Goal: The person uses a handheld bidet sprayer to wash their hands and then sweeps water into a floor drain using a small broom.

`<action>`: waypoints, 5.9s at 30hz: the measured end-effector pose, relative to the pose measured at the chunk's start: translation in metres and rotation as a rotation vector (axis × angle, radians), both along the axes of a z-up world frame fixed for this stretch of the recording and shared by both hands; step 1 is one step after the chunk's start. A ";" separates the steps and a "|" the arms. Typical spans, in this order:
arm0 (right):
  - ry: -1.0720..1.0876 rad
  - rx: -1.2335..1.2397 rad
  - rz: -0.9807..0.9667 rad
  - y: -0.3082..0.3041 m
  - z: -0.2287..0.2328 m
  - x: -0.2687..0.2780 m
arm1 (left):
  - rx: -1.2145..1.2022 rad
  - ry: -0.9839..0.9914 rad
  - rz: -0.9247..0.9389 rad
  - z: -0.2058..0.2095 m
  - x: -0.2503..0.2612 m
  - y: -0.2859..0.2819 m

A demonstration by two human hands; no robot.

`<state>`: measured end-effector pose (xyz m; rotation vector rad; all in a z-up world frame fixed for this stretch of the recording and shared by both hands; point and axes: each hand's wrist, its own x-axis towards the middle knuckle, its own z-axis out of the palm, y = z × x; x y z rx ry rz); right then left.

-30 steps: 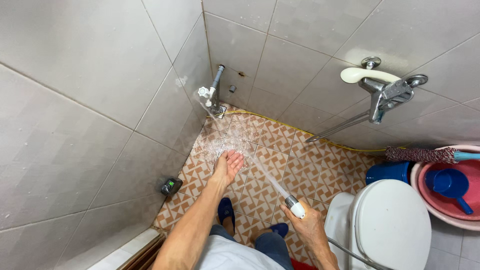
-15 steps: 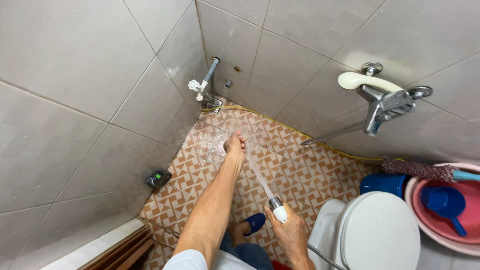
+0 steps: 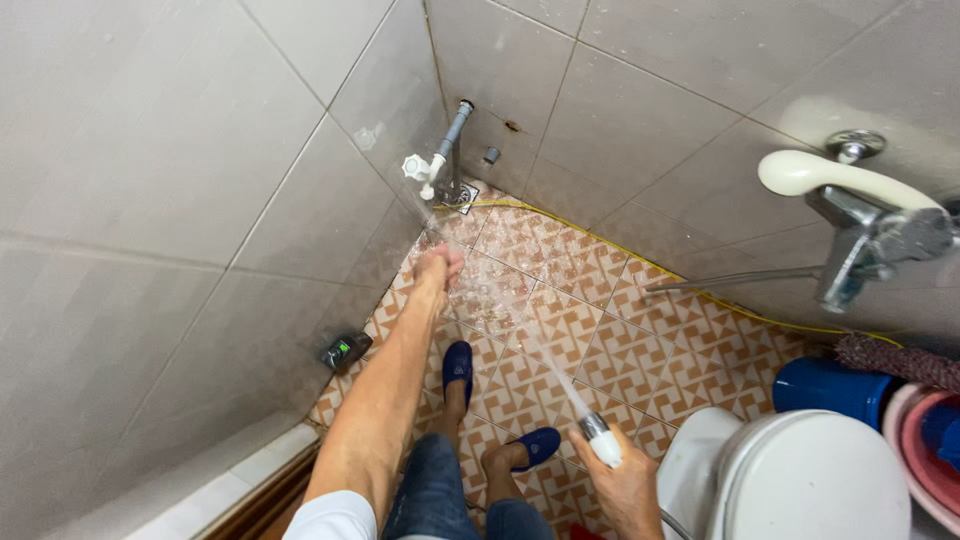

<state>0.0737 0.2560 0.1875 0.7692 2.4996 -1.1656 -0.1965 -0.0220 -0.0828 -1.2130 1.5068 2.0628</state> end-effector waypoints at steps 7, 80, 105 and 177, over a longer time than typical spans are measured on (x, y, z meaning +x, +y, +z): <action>-0.014 -0.144 0.007 0.023 -0.080 -0.019 | -0.641 0.064 -0.228 -0.074 -0.121 -0.069; -0.027 0.020 -0.473 0.015 -0.016 -0.053 | 0.419 -0.112 -0.140 -0.012 0.015 0.081; 0.307 -0.109 -0.611 0.006 0.028 0.011 | 0.544 -0.213 -0.591 0.176 0.104 0.226; -0.132 0.001 -2.290 0.159 0.033 0.305 | -0.229 0.888 -2.839 0.103 0.506 0.657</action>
